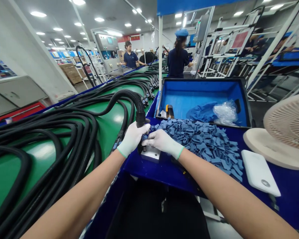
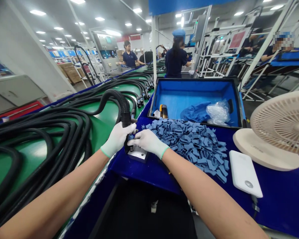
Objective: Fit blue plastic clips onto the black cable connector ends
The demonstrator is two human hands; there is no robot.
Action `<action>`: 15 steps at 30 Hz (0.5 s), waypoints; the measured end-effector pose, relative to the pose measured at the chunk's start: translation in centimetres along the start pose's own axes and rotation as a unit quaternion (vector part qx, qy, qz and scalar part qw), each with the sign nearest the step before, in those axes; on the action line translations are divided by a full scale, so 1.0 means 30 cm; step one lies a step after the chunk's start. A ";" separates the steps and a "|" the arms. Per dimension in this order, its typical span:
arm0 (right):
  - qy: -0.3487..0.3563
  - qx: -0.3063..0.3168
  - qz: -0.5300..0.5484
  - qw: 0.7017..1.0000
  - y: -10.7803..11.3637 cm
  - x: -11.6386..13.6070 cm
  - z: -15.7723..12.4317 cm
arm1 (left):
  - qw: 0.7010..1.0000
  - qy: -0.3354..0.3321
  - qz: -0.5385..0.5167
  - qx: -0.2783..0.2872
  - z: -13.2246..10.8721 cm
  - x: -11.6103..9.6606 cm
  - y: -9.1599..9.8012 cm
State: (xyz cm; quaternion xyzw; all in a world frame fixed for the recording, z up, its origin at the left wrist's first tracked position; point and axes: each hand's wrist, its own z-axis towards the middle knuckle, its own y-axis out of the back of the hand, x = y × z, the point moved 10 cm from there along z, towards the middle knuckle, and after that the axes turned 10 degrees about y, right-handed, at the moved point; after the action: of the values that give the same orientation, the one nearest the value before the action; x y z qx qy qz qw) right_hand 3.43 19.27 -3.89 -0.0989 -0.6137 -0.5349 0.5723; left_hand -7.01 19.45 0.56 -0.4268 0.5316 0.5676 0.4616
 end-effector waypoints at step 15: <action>0.007 0.055 -0.173 0.983 -0.034 0.015 -0.001 | 0.960 0.242 0.055 -0.128 -0.249 0.445 0.616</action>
State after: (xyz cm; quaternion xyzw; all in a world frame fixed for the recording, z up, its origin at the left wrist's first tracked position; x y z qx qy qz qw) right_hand 2.55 18.61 -4.08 0.0443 -0.6458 -0.5923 0.4797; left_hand -27.94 12.78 -9.11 -0.5774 0.5728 0.5349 0.2288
